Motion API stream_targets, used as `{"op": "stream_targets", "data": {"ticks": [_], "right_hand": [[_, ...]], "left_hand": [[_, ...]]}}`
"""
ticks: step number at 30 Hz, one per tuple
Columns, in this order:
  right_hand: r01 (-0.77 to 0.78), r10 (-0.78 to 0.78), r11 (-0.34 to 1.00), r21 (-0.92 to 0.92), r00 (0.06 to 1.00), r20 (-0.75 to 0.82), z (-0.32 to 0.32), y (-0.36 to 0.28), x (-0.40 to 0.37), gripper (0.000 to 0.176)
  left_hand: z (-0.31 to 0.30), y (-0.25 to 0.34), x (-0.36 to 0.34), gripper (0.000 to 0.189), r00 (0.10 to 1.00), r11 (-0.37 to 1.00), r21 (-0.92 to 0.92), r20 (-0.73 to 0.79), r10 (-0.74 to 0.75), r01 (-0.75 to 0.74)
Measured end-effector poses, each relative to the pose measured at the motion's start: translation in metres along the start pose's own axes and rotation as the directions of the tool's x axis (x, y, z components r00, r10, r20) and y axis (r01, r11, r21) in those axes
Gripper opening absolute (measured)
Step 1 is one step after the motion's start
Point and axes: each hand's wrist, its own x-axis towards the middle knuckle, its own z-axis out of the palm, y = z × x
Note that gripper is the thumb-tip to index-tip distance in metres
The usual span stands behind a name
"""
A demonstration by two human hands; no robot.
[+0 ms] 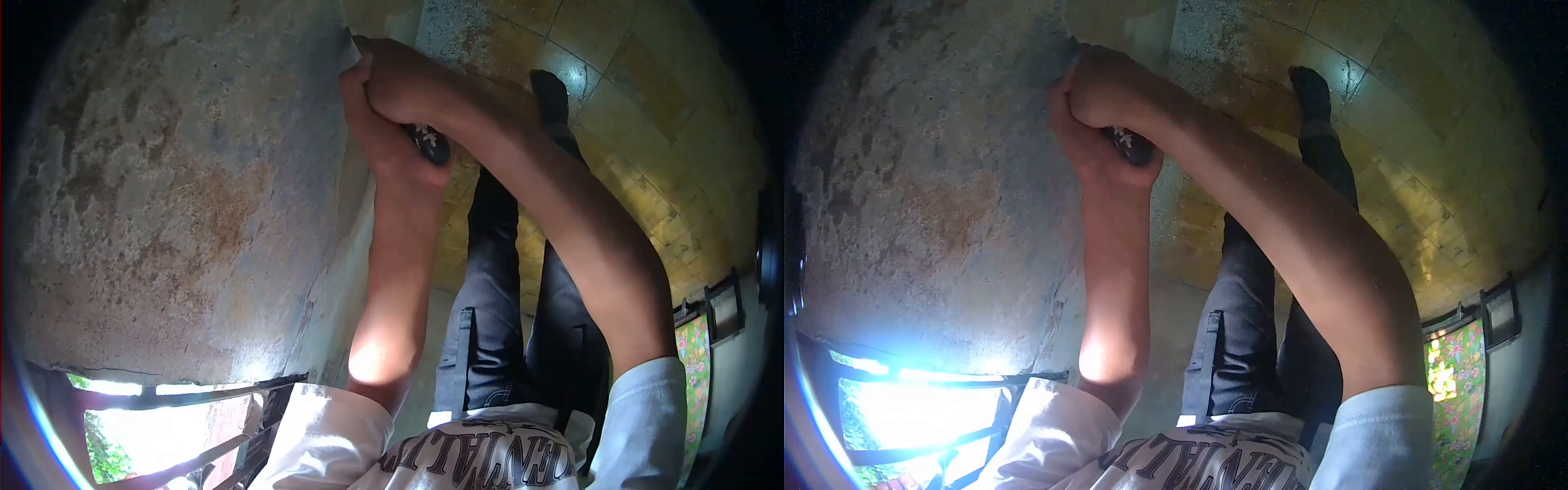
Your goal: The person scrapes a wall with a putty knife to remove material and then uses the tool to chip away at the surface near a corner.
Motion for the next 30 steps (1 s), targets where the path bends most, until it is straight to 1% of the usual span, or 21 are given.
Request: {"op": "stream_targets", "data": {"ticks": [1,2,4,6,7,8,10,11,13,16,19,22,25,27,28,30], "right_hand": [[0.052,-0.052,0.998,-0.018,0.999,-0.009,0.0,0.002,-0.006,0.025],[0.002,-0.002,1.0,-0.007,1.0,0.027,-0.007,0.007,-0.011,0.03],[-0.08,0.08,0.997,0.002,0.992,0.096,-0.041,-0.003,-0.02,0.047],[-0.101,0.096,0.994,0.046,0.99,0.1,-0.046,-0.009,-0.022,0.045],[-0.103,0.099,0.994,0.039,0.99,0.097,-0.044,-0.012,-0.023,0.041],[-0.104,0.101,0.994,0.032,0.99,0.094,-0.042,-0.015,-0.024,0.037],[-0.082,0.085,0.996,-0.046,0.994,0.073,-0.033,-0.02,-0.02,0.026],[-0.12,0.12,0.993,0.007,0.991,0.066,-0.031,-0.017,-0.016,0.027],[-0.211,0.205,0.97,0.125,0.977,0.061,-0.027,-0.012,-0.012,0.027],[-0.243,0.232,0.967,0.076,0.964,0.13,-0.038,-0.015,-0.011,0.028],[-0.124,0.121,0.99,0.069,0.991,0.047,-0.028,-0.013,-0.021,0.029],[-0.172,0.164,0.979,0.112,0.983,0.078,-0.027,-0.008,-0.014,0.029],[-0.236,0.206,0.957,0.171,0.962,0.177,-0.04,-0.014,-0.014,0.036],[-0.12,0.113,0.99,0.075,0.99,0.088,-0.037,-0.021,-0.02,0.028],[-0.089,0.086,0.994,0.055,0.994,0.063,-0.033,-0.02,-0.02,0.027],[-0.056,0.055,0.998,0.043,0.998,0.027,-0.024,-0.017,-0.017,0.024]], "left_hand": [[-0.001,-0.002,-0.001,0.033,1.0,1.0,0.008,-0.012,0.013,-0.013],[-0.002,-0.005,0.001,0.033,0.999,0.999,0.037,-0.038,0.003,-0.002],[0.005,-0.012,0.008,0.033,0.997,0.996,0.089,-0.075,-0.002,0.008],[0.011,-0.013,0.009,0.034,0.998,0.999,0.049,-0.062,0.023,-0.02],[0.011,-0.012,0.008,0.035,0.998,0.999,0.03,-0.06,0.035,-0.033],[0.005,-0.007,0.006,0.035,1.0,1.0,0.017,-0.014,-0.011,0.011],[-0.002,0.009,0.003,0.036,0.992,0.995,-0.002,0.078,-0.097,0.097],[-0.003,0.007,0.008,0.036,0.998,0.998,0.03,-0.021,-0.059,0.059],[0.01,0.001,0.004,0.035,0.974,0.994,0.112,-0.227,0.019,0.007],[0.0,0.006,0.021,0.035,0.997,0.996,0.054,-0.034,-0.073,0.075],[-0.007,0.001,0.009,0.035,0.999,1.0,0.008,0.034,-0.004,0.003],[0.002,0.001,0.006,0.036,0.993,0.997,0.081,-0.118,0.0,0.01],[0.006,0.006,0.015,0.036,0.996,0.996,0.024,-0.026,-0.086,0.087],[0.007,0.01,0.002,0.037,0.993,0.998,0.061,-0.115,-0.028,0.035],[0.009,0.011,-0.004,0.037,0.987,0.997,0.08,-0.162,0.001,0.012],[0.01,0.011,-0.005,0.037,0.979,0.993,0.118,-0.203,0.026,-0.002]]}}
